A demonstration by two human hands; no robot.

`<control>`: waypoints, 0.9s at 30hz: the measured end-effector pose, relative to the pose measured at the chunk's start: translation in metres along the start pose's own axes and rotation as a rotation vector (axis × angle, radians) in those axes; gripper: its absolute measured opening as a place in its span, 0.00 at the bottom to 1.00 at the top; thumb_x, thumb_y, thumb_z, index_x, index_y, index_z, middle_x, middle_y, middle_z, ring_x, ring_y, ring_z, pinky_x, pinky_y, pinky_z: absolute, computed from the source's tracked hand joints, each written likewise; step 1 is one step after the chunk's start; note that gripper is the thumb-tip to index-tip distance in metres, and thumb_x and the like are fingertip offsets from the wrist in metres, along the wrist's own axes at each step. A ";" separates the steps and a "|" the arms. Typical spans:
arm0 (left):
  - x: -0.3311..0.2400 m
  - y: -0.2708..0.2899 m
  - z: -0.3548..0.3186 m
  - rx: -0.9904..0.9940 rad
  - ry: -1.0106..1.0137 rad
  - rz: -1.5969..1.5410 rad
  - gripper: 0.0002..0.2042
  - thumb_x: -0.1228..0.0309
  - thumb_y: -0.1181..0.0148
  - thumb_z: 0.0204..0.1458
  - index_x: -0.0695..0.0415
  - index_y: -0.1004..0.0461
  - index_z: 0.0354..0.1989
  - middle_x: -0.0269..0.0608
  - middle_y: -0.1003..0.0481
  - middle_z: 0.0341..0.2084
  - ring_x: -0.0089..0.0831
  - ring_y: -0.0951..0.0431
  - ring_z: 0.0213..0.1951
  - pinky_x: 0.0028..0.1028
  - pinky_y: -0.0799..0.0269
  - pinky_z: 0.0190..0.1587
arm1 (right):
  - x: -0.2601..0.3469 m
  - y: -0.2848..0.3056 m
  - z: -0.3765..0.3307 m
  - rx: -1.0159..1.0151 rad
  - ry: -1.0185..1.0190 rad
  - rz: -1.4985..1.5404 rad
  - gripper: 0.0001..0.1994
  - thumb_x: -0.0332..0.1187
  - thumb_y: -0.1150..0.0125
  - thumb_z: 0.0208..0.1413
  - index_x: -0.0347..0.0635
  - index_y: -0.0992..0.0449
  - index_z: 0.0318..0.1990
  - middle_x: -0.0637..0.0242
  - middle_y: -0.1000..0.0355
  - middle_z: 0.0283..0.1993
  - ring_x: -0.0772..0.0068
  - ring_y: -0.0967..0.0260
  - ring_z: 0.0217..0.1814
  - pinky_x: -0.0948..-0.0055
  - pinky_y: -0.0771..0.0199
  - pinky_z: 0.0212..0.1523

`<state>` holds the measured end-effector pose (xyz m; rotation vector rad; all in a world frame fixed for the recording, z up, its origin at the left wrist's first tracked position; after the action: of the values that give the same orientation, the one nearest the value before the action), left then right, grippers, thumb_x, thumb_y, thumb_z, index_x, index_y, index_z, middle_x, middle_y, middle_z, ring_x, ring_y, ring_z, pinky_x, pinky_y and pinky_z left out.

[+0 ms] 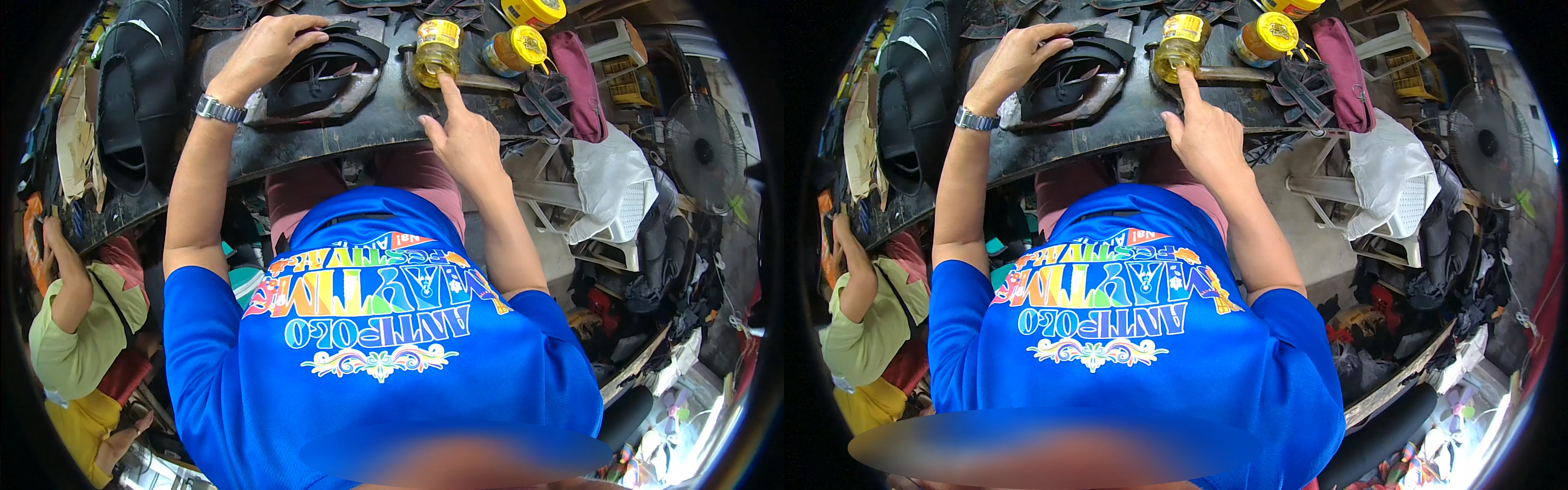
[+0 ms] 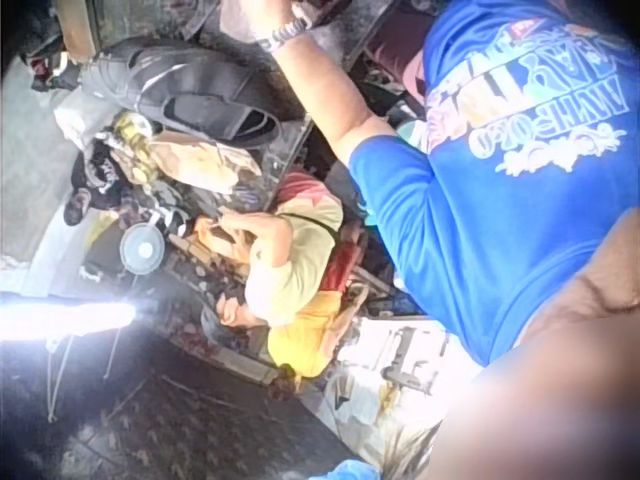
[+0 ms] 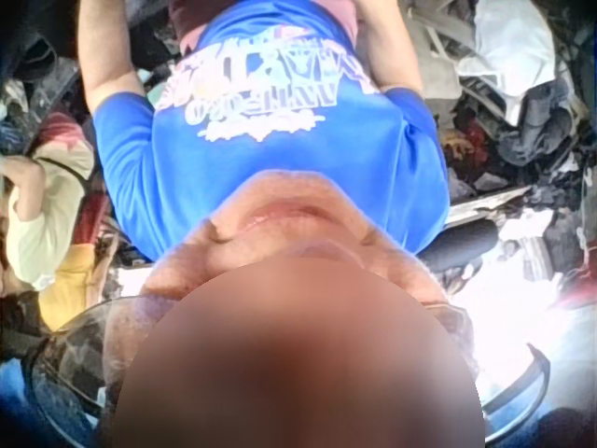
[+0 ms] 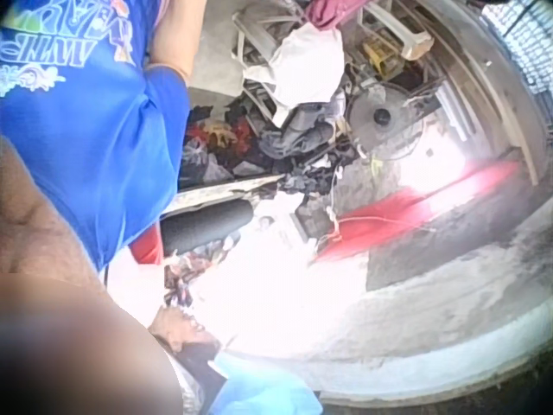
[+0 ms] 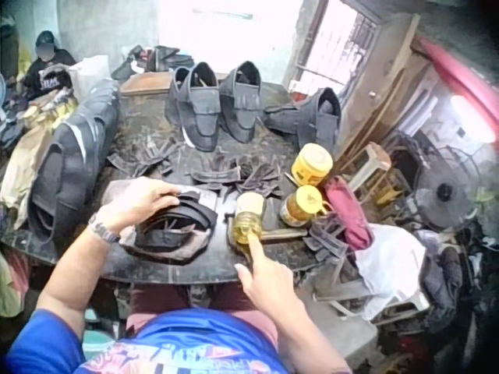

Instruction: The person applies glue to the edges of several black sandals and straps using a small brush. They repeatedly dip the brush into a yellow glue container and spread the adhesive along seams and edges, then place the treated items on the workbench.

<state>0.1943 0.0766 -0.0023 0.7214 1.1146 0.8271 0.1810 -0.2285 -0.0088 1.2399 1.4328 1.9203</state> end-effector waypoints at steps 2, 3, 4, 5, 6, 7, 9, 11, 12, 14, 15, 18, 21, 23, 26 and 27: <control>0.004 -0.001 0.001 0.004 0.002 -0.018 0.17 0.58 0.39 0.60 0.55 0.18 0.51 0.50 0.17 0.42 0.47 0.17 0.42 0.33 0.22 0.47 | 0.004 -0.002 0.004 -0.016 0.010 -0.035 0.35 0.41 0.36 0.57 0.40 0.41 0.70 0.45 0.22 0.28 0.40 0.23 0.30 0.45 0.24 0.33; 0.005 -0.001 0.002 -0.018 -0.045 0.001 0.17 0.58 0.38 0.60 0.55 0.18 0.51 0.50 0.17 0.42 0.47 0.17 0.42 0.33 0.22 0.47 | 0.005 -0.003 0.006 -0.011 0.003 -0.039 0.35 0.41 0.36 0.57 0.41 0.41 0.70 0.45 0.22 0.28 0.40 0.23 0.30 0.45 0.24 0.34; 0.007 -0.002 0.002 -0.021 -0.066 0.021 0.17 0.59 0.38 0.60 0.55 0.18 0.51 0.50 0.17 0.42 0.47 0.17 0.42 0.33 0.22 0.47 | 0.007 -0.004 0.007 -0.005 -0.005 -0.045 0.35 0.41 0.36 0.57 0.41 0.41 0.70 0.44 0.22 0.27 0.40 0.23 0.30 0.45 0.24 0.34; 0.008 -0.003 0.002 -0.026 -0.092 0.039 0.16 0.59 0.38 0.60 0.55 0.18 0.51 0.50 0.17 0.42 0.47 0.17 0.42 0.33 0.22 0.47 | 0.007 -0.006 0.007 0.001 -0.014 -0.052 0.36 0.41 0.36 0.57 0.41 0.42 0.70 0.44 0.22 0.27 0.39 0.23 0.30 0.45 0.24 0.34; 0.011 -0.004 0.003 -0.001 -0.057 0.031 0.16 0.60 0.39 0.61 0.56 0.19 0.52 0.50 0.18 0.43 0.46 0.17 0.43 0.33 0.23 0.47 | 0.007 -0.007 0.008 0.009 -0.014 -0.063 0.36 0.41 0.36 0.57 0.41 0.42 0.70 0.44 0.22 0.27 0.40 0.23 0.30 0.45 0.23 0.34; 0.013 -0.005 0.004 0.021 -0.027 0.021 0.16 0.61 0.39 0.61 0.57 0.19 0.52 0.49 0.18 0.44 0.45 0.17 0.44 0.33 0.23 0.48 | 0.007 -0.008 0.008 0.017 -0.015 -0.077 0.36 0.41 0.36 0.57 0.41 0.42 0.70 0.44 0.22 0.27 0.40 0.22 0.30 0.45 0.23 0.35; 0.012 -0.004 0.007 0.024 -0.002 0.033 0.15 0.63 0.39 0.62 0.58 0.20 0.51 0.49 0.19 0.44 0.44 0.17 0.44 0.33 0.24 0.48 | 0.007 -0.009 0.010 0.023 -0.011 -0.093 0.35 0.41 0.36 0.57 0.40 0.42 0.70 0.44 0.22 0.27 0.40 0.22 0.30 0.46 0.23 0.35; 0.005 0.004 0.010 -0.009 -0.006 0.086 0.14 0.63 0.40 0.62 0.58 0.19 0.50 0.49 0.19 0.44 0.45 0.18 0.45 0.33 0.24 0.48 | 0.006 -0.009 0.011 0.031 -0.015 -0.099 0.34 0.41 0.36 0.57 0.40 0.41 0.69 0.44 0.22 0.27 0.40 0.22 0.30 0.46 0.23 0.35; -0.002 0.013 0.010 -0.110 -0.044 0.076 0.14 0.64 0.40 0.62 0.59 0.20 0.50 0.48 0.18 0.44 0.42 0.18 0.43 0.31 0.24 0.48 | 0.008 -0.009 0.012 0.021 0.009 -0.090 0.34 0.41 0.36 0.57 0.40 0.41 0.69 0.44 0.22 0.27 0.40 0.22 0.30 0.46 0.23 0.35; -0.019 0.034 0.011 -0.303 -0.125 0.059 0.14 0.66 0.41 0.63 0.61 0.20 0.51 0.45 0.18 0.43 0.36 0.18 0.41 0.28 0.25 0.46 | 0.008 -0.008 0.013 0.013 0.019 -0.091 0.34 0.41 0.36 0.57 0.40 0.41 0.68 0.45 0.22 0.27 0.40 0.22 0.30 0.46 0.23 0.35; -0.026 0.041 0.005 -0.383 -0.059 0.017 0.07 0.75 0.40 0.59 0.65 0.20 0.40 0.38 0.19 0.33 0.22 0.22 0.37 0.24 0.27 0.41 | 0.009 -0.009 0.012 0.018 0.026 -0.091 0.34 0.40 0.36 0.57 0.40 0.41 0.68 0.45 0.22 0.27 0.40 0.22 0.30 0.45 0.23 0.34; -0.040 0.055 -0.001 -0.500 0.102 -0.601 0.07 0.77 0.42 0.60 0.65 0.22 0.44 0.35 0.21 0.32 0.21 0.23 0.36 0.21 0.28 0.40 | 0.009 -0.010 0.008 0.031 0.051 -0.102 0.35 0.39 0.36 0.57 0.39 0.44 0.68 0.46 0.22 0.27 0.40 0.22 0.31 0.45 0.23 0.33; -0.058 0.047 -0.020 -0.396 0.120 -0.985 0.10 0.74 0.41 0.61 0.62 0.23 0.49 0.32 0.22 0.32 0.19 0.26 0.32 0.20 0.30 0.36 | 0.007 -0.008 0.003 0.035 0.067 -0.068 0.35 0.39 0.36 0.57 0.42 0.44 0.69 0.45 0.22 0.28 0.39 0.22 0.31 0.45 0.23 0.34; -0.073 0.029 -0.033 -0.219 0.081 -1.158 0.13 0.68 0.42 0.65 0.63 0.22 0.52 0.36 0.19 0.39 0.23 0.23 0.37 0.22 0.28 0.44 | 0.005 -0.001 0.001 0.022 0.035 0.082 0.28 0.39 0.36 0.57 0.46 0.35 0.64 0.51 0.23 0.27 0.43 0.23 0.30 0.50 0.25 0.33; -0.092 -0.014 -0.056 0.016 0.181 -1.207 0.12 0.69 0.40 0.64 0.63 0.22 0.51 0.31 0.21 0.40 0.16 0.23 0.41 0.19 0.26 0.46 | 0.002 0.019 -0.003 -0.031 -0.026 0.479 0.17 0.29 0.34 0.58 0.46 0.21 0.55 0.76 0.36 0.23 0.86 0.43 0.25 0.80 0.39 0.27; -0.098 -0.027 -0.059 0.110 0.200 -1.232 0.13 0.69 0.41 0.64 0.64 0.22 0.51 0.30 0.21 0.40 0.15 0.24 0.41 0.19 0.27 0.46 | 0.005 0.029 -0.007 -0.101 0.036 0.625 0.16 0.25 0.36 0.55 0.44 0.20 0.52 0.70 0.33 0.24 0.81 0.39 0.23 0.75 0.36 0.26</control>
<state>0.1217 -0.0156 0.0043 -0.0541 1.4991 -0.2268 0.1773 -0.2389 0.0193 1.7556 1.0123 2.3774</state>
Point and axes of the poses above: each hand's wrist, its own z-axis towards the middle knuckle, its own y-axis out of the back of the hand, x = y × z, the point moved 4 cm from there along z, towards the middle knuckle
